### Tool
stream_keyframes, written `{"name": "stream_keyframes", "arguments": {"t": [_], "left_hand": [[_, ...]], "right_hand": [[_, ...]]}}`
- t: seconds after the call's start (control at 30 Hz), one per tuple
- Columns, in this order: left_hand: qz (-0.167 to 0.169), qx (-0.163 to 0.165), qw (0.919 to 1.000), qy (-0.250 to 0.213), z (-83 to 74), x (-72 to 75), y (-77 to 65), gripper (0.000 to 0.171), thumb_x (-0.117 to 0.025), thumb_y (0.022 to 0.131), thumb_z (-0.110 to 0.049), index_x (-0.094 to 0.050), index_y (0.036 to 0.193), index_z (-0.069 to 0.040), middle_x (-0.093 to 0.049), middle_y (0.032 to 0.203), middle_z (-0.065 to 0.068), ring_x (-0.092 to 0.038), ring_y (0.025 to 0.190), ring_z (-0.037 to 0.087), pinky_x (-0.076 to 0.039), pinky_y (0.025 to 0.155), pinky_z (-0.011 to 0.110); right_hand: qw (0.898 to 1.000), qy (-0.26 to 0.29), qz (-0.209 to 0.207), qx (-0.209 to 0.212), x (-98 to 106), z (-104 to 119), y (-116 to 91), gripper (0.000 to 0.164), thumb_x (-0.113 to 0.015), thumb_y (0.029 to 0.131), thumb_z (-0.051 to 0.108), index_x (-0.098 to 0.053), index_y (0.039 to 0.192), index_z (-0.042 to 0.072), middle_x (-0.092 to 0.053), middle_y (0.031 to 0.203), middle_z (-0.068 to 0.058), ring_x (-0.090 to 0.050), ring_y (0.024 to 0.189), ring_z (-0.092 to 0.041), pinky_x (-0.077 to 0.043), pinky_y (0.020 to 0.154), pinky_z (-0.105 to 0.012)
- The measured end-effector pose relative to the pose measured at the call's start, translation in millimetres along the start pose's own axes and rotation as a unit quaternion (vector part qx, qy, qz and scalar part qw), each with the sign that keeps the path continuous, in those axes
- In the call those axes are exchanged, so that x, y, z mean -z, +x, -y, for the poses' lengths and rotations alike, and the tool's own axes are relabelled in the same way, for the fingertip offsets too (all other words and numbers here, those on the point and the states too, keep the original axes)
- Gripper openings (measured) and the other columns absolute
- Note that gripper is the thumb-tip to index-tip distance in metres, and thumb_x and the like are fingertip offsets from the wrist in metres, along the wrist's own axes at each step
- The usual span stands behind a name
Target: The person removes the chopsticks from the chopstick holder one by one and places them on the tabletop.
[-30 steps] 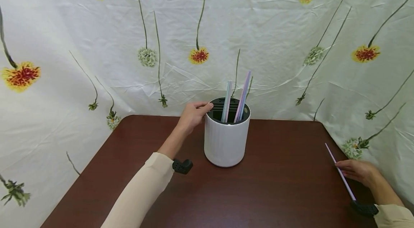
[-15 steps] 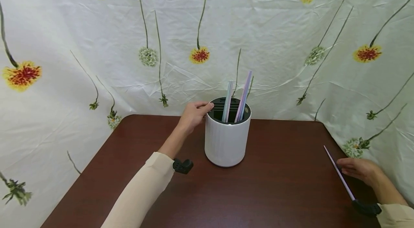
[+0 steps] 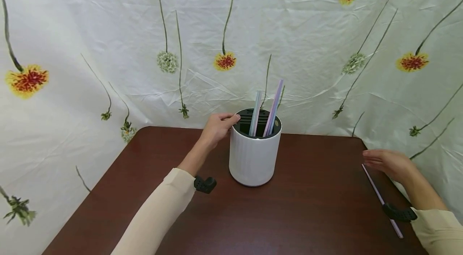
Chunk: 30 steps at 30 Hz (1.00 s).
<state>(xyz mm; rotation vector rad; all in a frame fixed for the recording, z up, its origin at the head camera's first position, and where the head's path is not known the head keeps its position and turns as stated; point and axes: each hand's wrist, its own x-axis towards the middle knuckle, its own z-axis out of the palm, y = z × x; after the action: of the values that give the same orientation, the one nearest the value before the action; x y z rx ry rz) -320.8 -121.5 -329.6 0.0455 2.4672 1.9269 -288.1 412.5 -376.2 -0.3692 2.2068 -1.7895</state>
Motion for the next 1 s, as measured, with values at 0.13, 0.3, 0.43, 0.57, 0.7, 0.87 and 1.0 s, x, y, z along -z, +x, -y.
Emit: {"name": "stream_keyframes", "arguments": {"t": [0.13, 0.3, 0.43, 0.57, 0.7, 0.87, 1.0], "left_hand": [[0.003, -0.002, 1.0, 0.004, -0.7, -2.2, 1.0, 0.045, -0.068, 0.099, -0.037, -0.067, 0.135, -0.01, -0.063, 0.139, 0.011, -0.06, 0.127, 0.028, -0.049, 0.108, 0.05], [0.009, -0.005, 0.9999, 0.001, 0.9, -3.6, 2.3, 0.046, -0.067, 0.099, -0.037, -0.066, 0.136, -0.01, -0.062, 0.14, 0.011, -0.058, 0.13, 0.027, -0.049, 0.108, 0.05], [0.009, -0.013, 0.9999, 0.0, 2.7, -4.0, 2.2, 0.045, -0.067, 0.099, -0.037, -0.066, 0.136, -0.01, -0.062, 0.14, 0.011, -0.058, 0.131, 0.026, -0.049, 0.108, 0.049], [0.01, -0.022, 0.9996, 0.011, 3.3, -5.2, 2.8, 0.045, -0.067, 0.099, -0.037, -0.067, 0.135, -0.01, -0.064, 0.138, 0.01, -0.059, 0.129, 0.025, -0.051, 0.107, 0.045], [0.013, -0.019, 0.9996, 0.019, 3.0, -5.4, 4.0, 0.046, -0.067, 0.099, -0.039, -0.067, 0.135, -0.011, -0.064, 0.138, 0.009, -0.059, 0.129, 0.025, -0.05, 0.107, 0.047], [0.013, -0.012, 0.9997, 0.016, 2.3, -2.4, 4.9, 0.048, -0.067, 0.098, -0.041, -0.066, 0.136, -0.012, -0.062, 0.14, 0.01, -0.059, 0.129, 0.026, -0.049, 0.108, 0.05], [0.01, -0.011, 0.9996, 0.022, 1.7, 0.4, 5.2, 0.048, -0.067, 0.099, -0.042, -0.066, 0.136, -0.012, -0.063, 0.139, 0.01, -0.06, 0.128, 0.026, -0.05, 0.107, 0.048]], "right_hand": [[0.998, -0.049, -0.025, -0.013, -23, 31, 18, 0.042, -0.034, 0.11, 0.004, -0.038, 0.142, -0.023, -0.061, 0.106, 0.025, -0.064, 0.096, 0.009, -0.056, 0.085, -0.018], [0.999, -0.021, -0.043, -0.025, -59, 67, 40, 0.056, -0.038, 0.109, 0.006, -0.015, 0.148, -0.027, -0.065, 0.101, 0.021, -0.067, 0.095, 0.004, -0.058, 0.087, -0.022], [0.998, -0.001, -0.054, -0.024, -88, 91, 54, 0.055, -0.045, 0.107, 0.004, -0.022, 0.148, -0.025, -0.068, 0.097, 0.018, -0.07, 0.092, 0.001, -0.059, 0.087, -0.023], [0.997, -0.008, -0.07, -0.023, -114, 111, 63, 0.052, -0.051, 0.106, 0.007, -0.033, 0.147, -0.02, -0.07, 0.096, 0.017, -0.071, 0.092, -0.001, -0.059, 0.088, -0.023], [0.997, -0.005, -0.077, -0.013, -135, 128, 70, 0.047, -0.055, 0.105, 0.009, -0.043, 0.142, -0.016, -0.071, 0.096, 0.016, -0.073, 0.091, -0.002, -0.059, 0.089, -0.024], [0.996, 0.011, -0.089, 0.005, -158, 144, 79, 0.042, -0.06, 0.102, 0.01, -0.051, 0.136, -0.014, -0.073, 0.094, 0.012, -0.074, 0.088, -0.005, -0.059, 0.09, -0.028], [0.995, 0.014, -0.093, 0.014, -174, 151, 85, 0.041, -0.063, 0.101, 0.01, -0.055, 0.133, -0.013, -0.073, 0.095, 0.01, -0.075, 0.088, -0.006, -0.059, 0.091, -0.03]]}}
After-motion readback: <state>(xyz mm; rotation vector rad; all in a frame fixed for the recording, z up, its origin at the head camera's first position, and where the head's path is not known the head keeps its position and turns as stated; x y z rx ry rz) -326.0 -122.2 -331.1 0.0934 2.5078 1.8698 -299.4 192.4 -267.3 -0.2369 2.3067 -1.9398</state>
